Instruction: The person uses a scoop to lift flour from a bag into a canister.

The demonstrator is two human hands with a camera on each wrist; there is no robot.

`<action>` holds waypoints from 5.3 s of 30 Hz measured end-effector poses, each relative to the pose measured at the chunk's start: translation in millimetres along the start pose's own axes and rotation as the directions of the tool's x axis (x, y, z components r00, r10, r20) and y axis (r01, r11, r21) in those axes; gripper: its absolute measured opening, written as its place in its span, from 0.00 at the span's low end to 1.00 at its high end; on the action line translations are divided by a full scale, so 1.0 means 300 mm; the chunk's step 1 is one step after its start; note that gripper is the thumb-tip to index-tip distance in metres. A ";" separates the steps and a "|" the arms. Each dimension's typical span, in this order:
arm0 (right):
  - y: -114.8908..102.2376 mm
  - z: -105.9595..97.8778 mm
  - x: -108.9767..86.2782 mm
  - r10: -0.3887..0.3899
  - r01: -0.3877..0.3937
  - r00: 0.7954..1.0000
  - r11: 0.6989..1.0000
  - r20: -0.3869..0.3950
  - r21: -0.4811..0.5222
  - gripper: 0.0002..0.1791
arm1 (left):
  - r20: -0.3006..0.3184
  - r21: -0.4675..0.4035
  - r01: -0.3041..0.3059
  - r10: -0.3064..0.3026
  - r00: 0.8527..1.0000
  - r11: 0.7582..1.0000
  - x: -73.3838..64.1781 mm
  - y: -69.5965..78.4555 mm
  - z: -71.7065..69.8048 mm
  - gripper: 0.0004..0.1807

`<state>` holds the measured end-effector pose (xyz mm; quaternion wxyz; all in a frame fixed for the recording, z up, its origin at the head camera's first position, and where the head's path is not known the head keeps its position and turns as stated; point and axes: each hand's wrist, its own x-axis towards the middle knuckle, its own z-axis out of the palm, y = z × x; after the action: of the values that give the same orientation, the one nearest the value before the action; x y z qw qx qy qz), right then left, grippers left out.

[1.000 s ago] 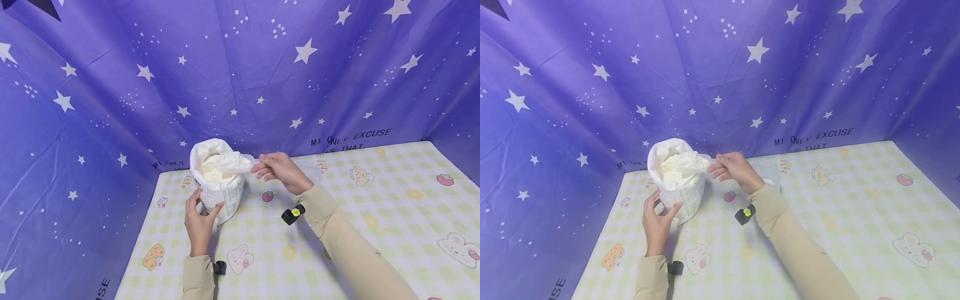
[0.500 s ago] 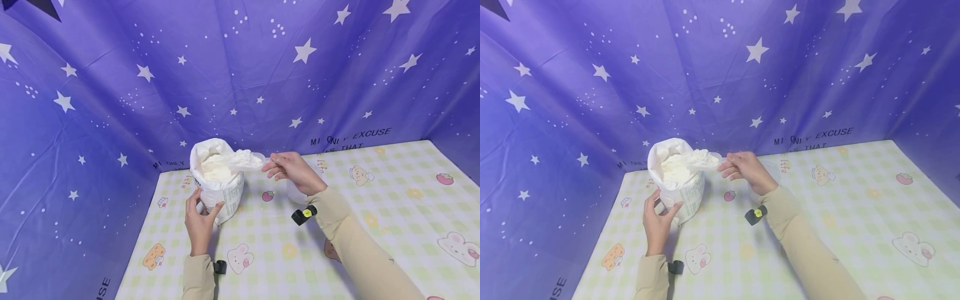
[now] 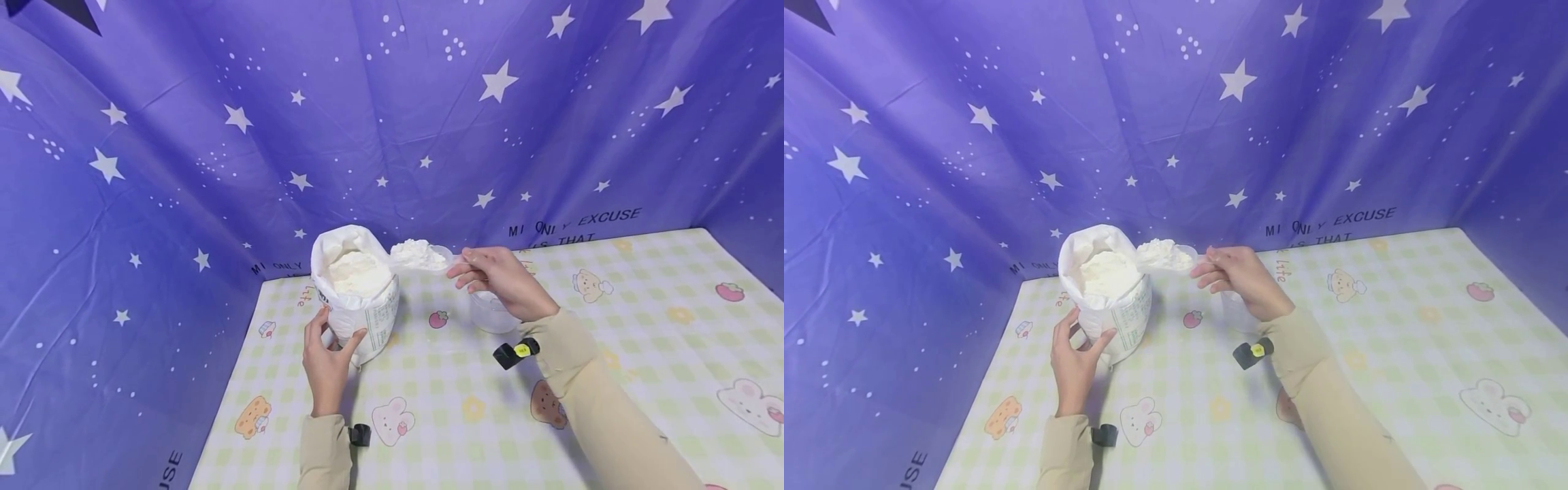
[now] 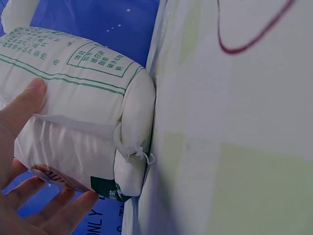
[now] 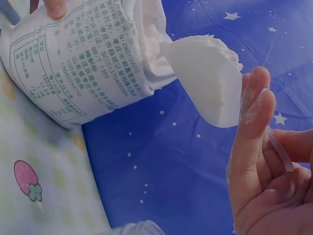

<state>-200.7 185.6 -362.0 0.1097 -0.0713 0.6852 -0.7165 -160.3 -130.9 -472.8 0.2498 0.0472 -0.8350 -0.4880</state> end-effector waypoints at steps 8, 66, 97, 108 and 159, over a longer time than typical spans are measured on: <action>0.007 -0.050 -0.022 -0.005 0.006 1.000 0.996 -0.002 0.086 0.23 | 0.002 -0.003 0.007 -0.007 1.000 1.000 0.003 -0.003 -0.004 0.41; 0.080 -0.416 -0.224 -0.053 0.042 0.997 0.976 0.049 0.214 0.15 | -0.018 -0.020 -0.026 0.026 1.000 0.999 0.013 -0.005 0.002 0.40; 0.039 -0.445 -0.211 0.057 -0.076 0.996 0.951 -0.069 -0.301 0.18 | -0.015 -0.025 -0.041 0.041 0.999 0.999 0.008 -0.006 0.000 0.40; 0.007 -0.435 -0.197 0.065 -0.092 0.995 0.909 -0.080 -0.406 0.21 | -0.009 -0.017 -0.041 0.041 0.999 0.999 0.012 -0.013 0.002 0.40; -0.161 -0.312 -0.095 0.113 -0.111 0.992 0.627 -0.050 -0.771 0.26 | -0.007 -0.010 -0.046 0.046 0.999 0.999 0.017 -0.017 -0.005 0.41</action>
<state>-199.7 285.2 -317.2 0.1142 -0.0698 0.9284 -0.3467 -164.9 -136.2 -474.6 0.2640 0.0281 -0.8325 -0.4863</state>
